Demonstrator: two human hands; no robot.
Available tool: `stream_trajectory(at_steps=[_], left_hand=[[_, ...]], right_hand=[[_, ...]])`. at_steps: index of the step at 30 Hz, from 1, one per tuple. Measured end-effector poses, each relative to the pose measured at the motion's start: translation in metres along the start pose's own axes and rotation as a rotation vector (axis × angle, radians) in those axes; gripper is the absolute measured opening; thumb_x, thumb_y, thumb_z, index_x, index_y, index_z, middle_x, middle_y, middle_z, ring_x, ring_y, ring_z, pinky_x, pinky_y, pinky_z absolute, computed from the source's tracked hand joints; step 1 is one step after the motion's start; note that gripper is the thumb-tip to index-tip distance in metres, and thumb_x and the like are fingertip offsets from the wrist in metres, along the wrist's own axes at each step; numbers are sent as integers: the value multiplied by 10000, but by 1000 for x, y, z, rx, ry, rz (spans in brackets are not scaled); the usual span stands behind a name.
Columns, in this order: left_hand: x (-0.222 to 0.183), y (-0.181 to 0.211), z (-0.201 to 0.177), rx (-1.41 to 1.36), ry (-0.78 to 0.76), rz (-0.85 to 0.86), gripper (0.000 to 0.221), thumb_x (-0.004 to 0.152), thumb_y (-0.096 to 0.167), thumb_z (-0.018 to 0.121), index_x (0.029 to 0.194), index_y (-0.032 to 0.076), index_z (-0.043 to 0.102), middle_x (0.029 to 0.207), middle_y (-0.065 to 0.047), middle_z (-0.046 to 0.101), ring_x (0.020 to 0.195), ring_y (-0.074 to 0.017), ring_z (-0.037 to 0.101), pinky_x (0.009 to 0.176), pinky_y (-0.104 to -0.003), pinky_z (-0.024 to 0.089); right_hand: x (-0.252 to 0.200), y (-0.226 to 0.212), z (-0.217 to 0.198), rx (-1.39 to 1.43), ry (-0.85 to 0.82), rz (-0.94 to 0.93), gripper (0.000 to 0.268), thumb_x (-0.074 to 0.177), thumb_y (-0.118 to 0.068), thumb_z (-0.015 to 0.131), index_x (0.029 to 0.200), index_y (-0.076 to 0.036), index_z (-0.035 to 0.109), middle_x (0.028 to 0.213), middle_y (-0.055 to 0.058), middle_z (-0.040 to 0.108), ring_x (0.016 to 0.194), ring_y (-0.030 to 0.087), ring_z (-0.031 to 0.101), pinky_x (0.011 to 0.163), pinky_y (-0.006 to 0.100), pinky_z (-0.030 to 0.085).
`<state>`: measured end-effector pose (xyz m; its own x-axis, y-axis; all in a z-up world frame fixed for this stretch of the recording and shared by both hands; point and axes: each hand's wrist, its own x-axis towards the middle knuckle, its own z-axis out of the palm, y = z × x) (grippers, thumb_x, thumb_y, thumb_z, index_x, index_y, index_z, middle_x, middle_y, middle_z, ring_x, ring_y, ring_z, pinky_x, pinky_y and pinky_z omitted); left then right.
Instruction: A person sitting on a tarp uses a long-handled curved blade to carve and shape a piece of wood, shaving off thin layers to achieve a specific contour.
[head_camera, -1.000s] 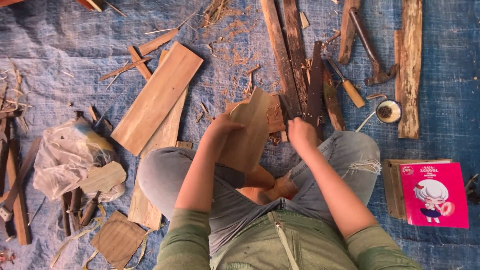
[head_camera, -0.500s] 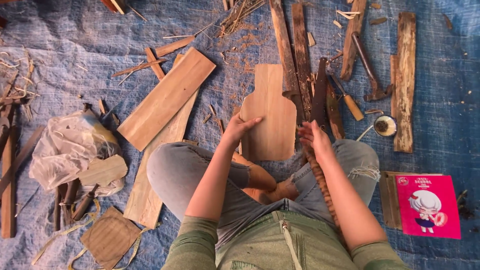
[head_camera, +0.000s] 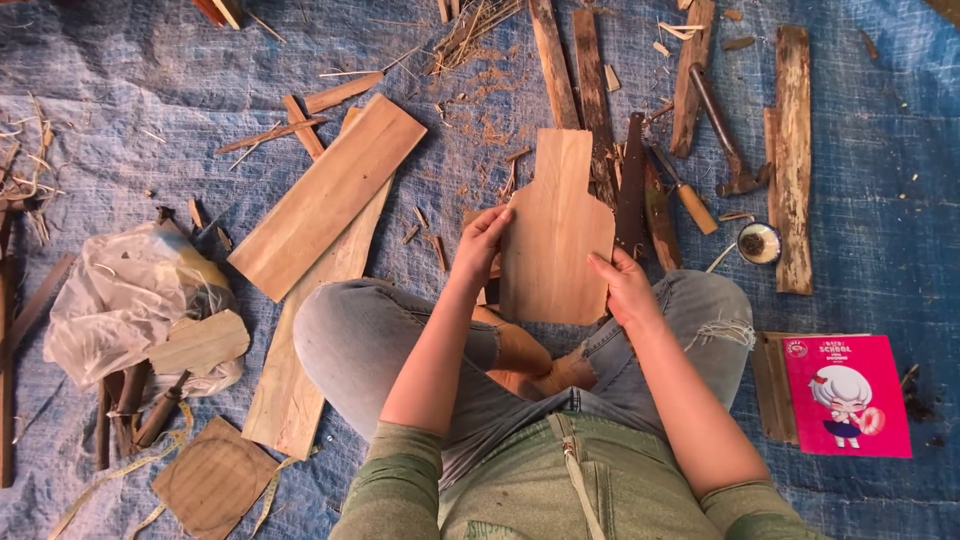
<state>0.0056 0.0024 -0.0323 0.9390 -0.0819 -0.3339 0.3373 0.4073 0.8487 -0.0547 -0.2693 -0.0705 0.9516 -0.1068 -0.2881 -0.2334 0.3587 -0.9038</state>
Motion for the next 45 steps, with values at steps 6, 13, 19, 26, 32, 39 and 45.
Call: stream_trajectory(at_steps=[6, 13, 19, 26, 32, 39, 45], left_hand=[[-3, -1, 1, -137, -40, -12, 342, 1000, 353, 714, 1276, 152, 731, 1079, -81, 745, 989, -224, 719, 893, -407, 589], [4, -15, -7, -145, -120, -5, 332, 1005, 294, 705, 1309, 160, 710, 1100, -89, 759, 1002, -228, 746, 888, -390, 615], [-10, 2, 7, -55, -220, 34, 399, 1038, 183, 616, 1434, 229, 633, 1138, -47, 730, 992, -178, 720, 809, -309, 612], [-6, 1, 13, -22, -193, 37, 403, 975, 102, 675, 1361, 214, 646, 999, -38, 748, 813, -125, 746, 554, -158, 550], [-30, 21, 41, 29, -263, 53, 672, 1041, 494, 447, 1620, 175, 325, 1504, -228, 426, 1391, -391, 307, 1122, -594, 246], [-19, -16, 31, -562, -35, -491, 591, 782, 352, 614, 1327, 134, 687, 1230, -153, 721, 1094, -378, 704, 964, -563, 531], [-7, -20, 18, -546, -33, -450, 617, 794, 456, 593, 1302, 122, 700, 1227, -159, 721, 1113, -383, 697, 985, -556, 526]], right_hand=[[-1, 4, -7, 20, 41, 1, 235, 932, -101, 754, 1165, -102, 725, 1017, 126, 768, 903, 250, 763, 811, 400, 628], [5, 19, -25, 22, 60, -4, 248, 928, -115, 764, 1172, -104, 723, 1014, 131, 767, 894, 257, 765, 809, 408, 630], [9, 36, -45, 24, 102, -14, 273, 907, -125, 779, 1176, -130, 737, 1036, 106, 770, 903, 232, 767, 813, 379, 629], [0, 29, -42, 21, 161, -21, 269, 890, -131, 793, 1155, -130, 746, 1003, 86, 774, 873, 212, 766, 790, 361, 635], [-54, -33, 39, -454, 171, -468, 70, 952, -81, 752, 1021, -80, 764, 1080, 118, 760, 980, 237, 727, 853, 389, 586], [-88, -56, 119, -1350, 63, -1344, 365, 958, -49, 660, 1278, -206, 737, 1401, 58, 663, 1278, 267, 625, 1084, 420, 474], [-82, -42, 123, -1385, 42, -1390, 349, 1002, -94, 595, 1317, -205, 697, 1461, 82, 613, 1340, 275, 583, 1138, 449, 411]])
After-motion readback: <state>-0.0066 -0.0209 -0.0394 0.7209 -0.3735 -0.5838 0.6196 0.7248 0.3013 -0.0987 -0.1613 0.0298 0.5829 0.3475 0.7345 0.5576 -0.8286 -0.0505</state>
